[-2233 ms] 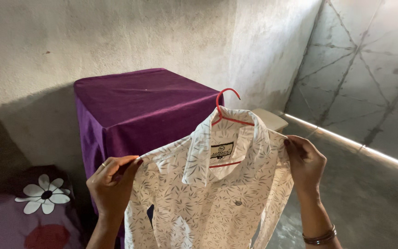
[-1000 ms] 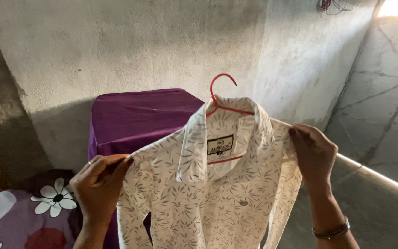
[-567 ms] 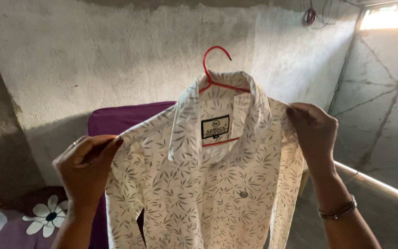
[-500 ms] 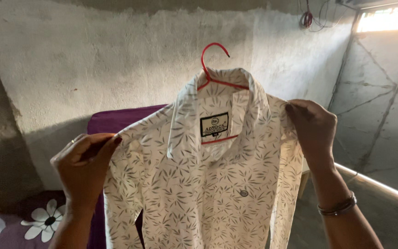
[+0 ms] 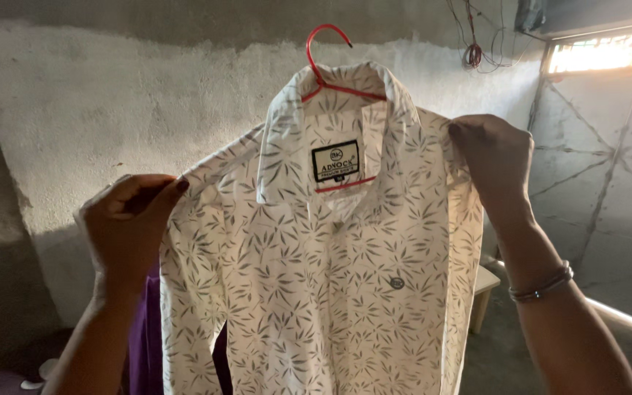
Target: The person unfolds a white patterned shirt, places it on a red hanger, and hangs it on a clothesline. The person adjusts the collar and shoulders to ensure the shirt is properly positioned.
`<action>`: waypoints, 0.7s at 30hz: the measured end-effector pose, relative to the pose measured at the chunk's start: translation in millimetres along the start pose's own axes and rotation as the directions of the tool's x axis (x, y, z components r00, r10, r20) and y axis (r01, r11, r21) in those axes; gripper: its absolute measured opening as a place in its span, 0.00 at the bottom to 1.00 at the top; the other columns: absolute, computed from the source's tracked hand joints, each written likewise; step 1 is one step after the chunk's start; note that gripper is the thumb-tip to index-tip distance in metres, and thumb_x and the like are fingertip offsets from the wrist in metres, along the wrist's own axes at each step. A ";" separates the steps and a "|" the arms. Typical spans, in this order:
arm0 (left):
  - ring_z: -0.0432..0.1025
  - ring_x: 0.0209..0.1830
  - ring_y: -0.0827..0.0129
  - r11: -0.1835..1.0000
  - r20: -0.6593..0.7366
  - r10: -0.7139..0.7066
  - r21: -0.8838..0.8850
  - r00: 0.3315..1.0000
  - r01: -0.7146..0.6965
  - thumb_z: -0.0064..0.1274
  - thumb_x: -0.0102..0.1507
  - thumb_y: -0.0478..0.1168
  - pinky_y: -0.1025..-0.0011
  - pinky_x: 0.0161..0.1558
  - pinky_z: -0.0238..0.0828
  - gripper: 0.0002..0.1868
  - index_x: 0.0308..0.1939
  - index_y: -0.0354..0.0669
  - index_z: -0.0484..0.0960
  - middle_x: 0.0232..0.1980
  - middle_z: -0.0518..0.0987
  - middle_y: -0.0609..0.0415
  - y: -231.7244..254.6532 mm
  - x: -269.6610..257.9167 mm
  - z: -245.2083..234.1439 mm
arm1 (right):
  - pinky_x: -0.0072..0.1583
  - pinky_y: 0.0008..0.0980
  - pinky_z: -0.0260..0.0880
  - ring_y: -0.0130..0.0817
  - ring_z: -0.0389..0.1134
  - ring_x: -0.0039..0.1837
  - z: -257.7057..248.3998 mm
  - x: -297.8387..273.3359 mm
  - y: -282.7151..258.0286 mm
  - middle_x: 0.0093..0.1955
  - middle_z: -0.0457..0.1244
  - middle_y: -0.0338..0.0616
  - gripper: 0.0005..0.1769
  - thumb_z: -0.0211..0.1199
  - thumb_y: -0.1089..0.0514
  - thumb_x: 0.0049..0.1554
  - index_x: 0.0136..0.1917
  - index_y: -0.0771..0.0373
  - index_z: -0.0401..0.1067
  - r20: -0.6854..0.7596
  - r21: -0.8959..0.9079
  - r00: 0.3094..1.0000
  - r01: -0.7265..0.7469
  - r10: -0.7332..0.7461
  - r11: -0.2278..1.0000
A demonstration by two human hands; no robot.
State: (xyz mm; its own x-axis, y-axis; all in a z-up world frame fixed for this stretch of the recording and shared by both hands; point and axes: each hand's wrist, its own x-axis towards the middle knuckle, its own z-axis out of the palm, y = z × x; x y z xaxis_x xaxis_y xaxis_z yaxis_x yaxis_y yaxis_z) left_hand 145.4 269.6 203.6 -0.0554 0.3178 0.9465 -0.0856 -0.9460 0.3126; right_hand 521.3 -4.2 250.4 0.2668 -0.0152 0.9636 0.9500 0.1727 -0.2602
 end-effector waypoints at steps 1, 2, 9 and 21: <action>0.79 0.35 0.78 1.000 -0.002 0.010 -0.001 1.000 -0.010 0.66 0.66 0.37 0.79 0.38 0.77 0.06 0.46 0.44 0.88 0.38 0.86 0.57 0.5 3.8 0.5 | 0.46 0.21 0.69 0.21 0.68 0.41 1.4 4.3 0.5 0.42 0.71 0.41 0.06 0.70 0.63 0.64 0.54 0.66 0.81 0.009 0.008 1.000 0.012 -0.012 1.000; 0.79 0.35 0.78 1.000 -0.005 0.020 -0.001 1.000 -0.020 0.67 0.66 0.37 0.79 0.38 0.77 0.06 0.46 0.44 0.88 0.38 0.86 0.56 0.6 7.9 0.7 | 0.46 0.21 0.69 0.20 0.68 0.42 3.2 9.2 0.9 0.42 0.71 0.40 0.06 0.70 0.63 0.63 0.54 0.66 0.81 0.004 0.007 0.999 0.033 -0.033 0.999; 0.80 0.35 0.76 0.987 -0.020 0.149 0.067 0.989 -0.147 0.67 0.68 0.37 0.79 0.39 0.78 0.05 0.46 0.42 0.88 0.39 0.86 0.56 -5.6 36.9 4.6 | 0.46 0.21 0.70 0.19 0.70 0.42 15.6 44.5 -2.1 0.43 0.72 0.39 0.06 0.70 0.60 0.63 0.52 0.64 0.81 0.001 -0.043 1.000 0.025 -0.025 0.999; 0.80 0.33 0.78 0.993 -0.045 0.114 -0.008 0.992 -0.114 0.68 0.66 0.37 0.80 0.39 0.79 0.05 0.45 0.46 0.89 0.37 0.86 0.58 -11.9 81.3 15.6 | 0.47 0.30 0.70 0.33 0.71 0.42 32.7 92.0 35.3 0.42 0.70 0.45 0.05 0.68 0.60 0.62 0.49 0.62 0.82 0.129 -0.496 0.880 0.457 -0.458 0.738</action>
State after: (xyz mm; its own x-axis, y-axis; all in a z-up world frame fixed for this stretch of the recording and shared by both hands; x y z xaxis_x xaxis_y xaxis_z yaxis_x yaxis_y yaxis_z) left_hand 157.5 305.6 278.1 -0.1097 0.2105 0.9714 -0.0871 -0.9756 0.2015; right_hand 574.1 32.7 331.9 -0.2212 0.0346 0.9746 0.9037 -0.3684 0.2181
